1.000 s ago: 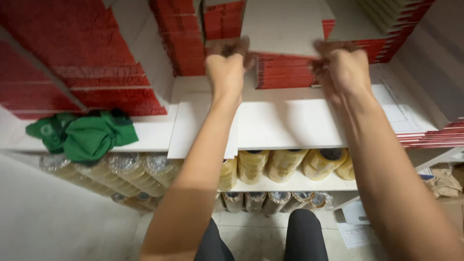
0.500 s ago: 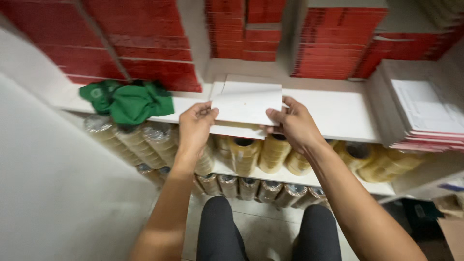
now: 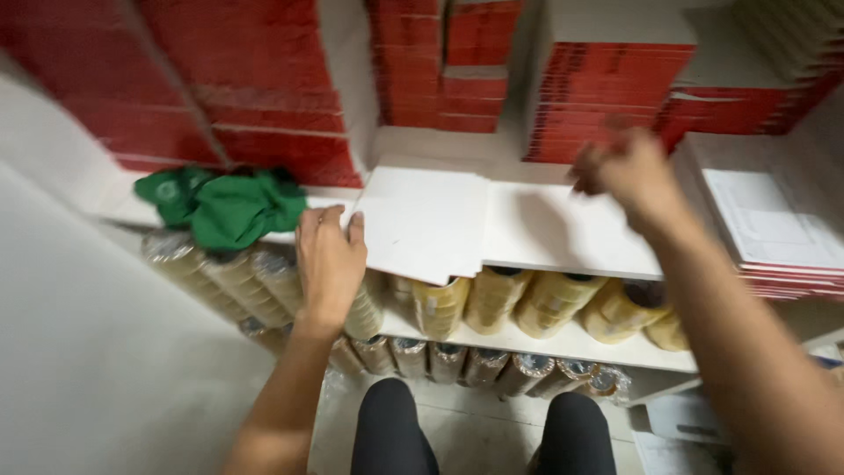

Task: The person sorts through stacks of red and white paper documents on a white shelf. They pick up individual sheets, flip through them, and place them into a new pile on the shelf, organizing the paperwork by hand.

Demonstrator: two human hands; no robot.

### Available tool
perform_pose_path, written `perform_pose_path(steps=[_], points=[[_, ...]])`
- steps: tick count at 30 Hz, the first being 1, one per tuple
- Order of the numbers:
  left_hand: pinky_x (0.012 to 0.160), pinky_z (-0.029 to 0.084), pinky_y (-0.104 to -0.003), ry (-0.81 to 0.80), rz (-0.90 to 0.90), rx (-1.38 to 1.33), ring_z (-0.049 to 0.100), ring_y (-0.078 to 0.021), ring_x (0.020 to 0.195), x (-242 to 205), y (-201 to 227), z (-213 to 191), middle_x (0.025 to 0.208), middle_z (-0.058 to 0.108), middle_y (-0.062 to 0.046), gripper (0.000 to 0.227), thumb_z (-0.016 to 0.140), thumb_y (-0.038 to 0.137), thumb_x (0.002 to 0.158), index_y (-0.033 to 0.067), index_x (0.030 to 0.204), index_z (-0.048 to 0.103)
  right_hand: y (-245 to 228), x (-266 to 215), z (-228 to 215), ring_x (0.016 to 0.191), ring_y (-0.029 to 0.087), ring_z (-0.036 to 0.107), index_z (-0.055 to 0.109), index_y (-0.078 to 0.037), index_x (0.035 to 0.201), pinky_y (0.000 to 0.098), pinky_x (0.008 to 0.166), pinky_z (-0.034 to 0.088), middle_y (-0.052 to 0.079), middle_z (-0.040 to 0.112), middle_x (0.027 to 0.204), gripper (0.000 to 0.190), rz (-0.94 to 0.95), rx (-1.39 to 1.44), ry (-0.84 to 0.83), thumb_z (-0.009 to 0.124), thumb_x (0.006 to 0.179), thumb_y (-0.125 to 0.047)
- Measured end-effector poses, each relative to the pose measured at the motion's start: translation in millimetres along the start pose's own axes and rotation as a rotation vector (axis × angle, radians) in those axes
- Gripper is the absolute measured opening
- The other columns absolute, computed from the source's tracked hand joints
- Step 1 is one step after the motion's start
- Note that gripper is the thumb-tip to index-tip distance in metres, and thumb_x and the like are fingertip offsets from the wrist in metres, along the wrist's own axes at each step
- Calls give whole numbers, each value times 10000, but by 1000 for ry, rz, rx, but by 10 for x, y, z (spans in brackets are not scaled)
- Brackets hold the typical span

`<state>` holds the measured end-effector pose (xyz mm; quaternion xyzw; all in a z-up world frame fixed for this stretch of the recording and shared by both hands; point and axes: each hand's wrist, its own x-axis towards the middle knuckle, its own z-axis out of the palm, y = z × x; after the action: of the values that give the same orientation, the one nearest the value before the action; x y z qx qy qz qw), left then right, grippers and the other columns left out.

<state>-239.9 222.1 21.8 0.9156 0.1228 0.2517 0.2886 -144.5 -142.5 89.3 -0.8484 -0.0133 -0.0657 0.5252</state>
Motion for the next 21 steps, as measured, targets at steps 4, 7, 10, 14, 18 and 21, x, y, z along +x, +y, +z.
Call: perform_pose_path(steps=[4,7,10,14,18,21], points=[[963,434,-503,32,406,-60,591,-446,1005,295,567,336,1023,597,-240,370,601,251,1028,-52,1218,696,-267,437,-711,773,158,668,306,-102,1586,330,600,481,98,724,951,647,-5,-6,286,504,975,-176],[931,449,-497,6,650,-268,595,-433,988,611,1167,709,1028,596,-226,271,646,205,994,-65,977,644,-595,361,-800,617,141,350,451,-132,1344,385,436,237,19,396,681,665,123,-167,224,510,685,-78],[862,475,-589,-130,489,-162,645,-574,902,1030,1806,1057,867,721,-293,314,596,317,906,66,974,772,138,1257,-828,598,201,608,541,-170,1227,389,420,424,105,595,750,404,24,-174,277,545,836,-69],[529,458,-478,-223,506,-430,693,-278,588,1528,2387,1244,672,678,-115,416,562,402,1011,40,840,674,-476,596,-822,625,210,723,535,-106,1396,392,498,580,110,731,800,525,86,-243,222,464,883,-17],[718,415,-500,-365,145,-398,588,-330,793,1493,2711,1092,795,610,-151,537,442,558,1016,90,824,623,-398,590,-725,568,172,672,396,-132,1421,328,541,607,95,714,745,491,55,108,162,520,948,-180],[635,340,-386,-291,10,-572,441,-155,634,1383,2699,1113,665,469,8,407,531,402,1053,180,720,458,-218,712,-626,580,236,694,373,-76,1493,377,538,656,161,697,815,572,21,476,207,579,981,-226]])
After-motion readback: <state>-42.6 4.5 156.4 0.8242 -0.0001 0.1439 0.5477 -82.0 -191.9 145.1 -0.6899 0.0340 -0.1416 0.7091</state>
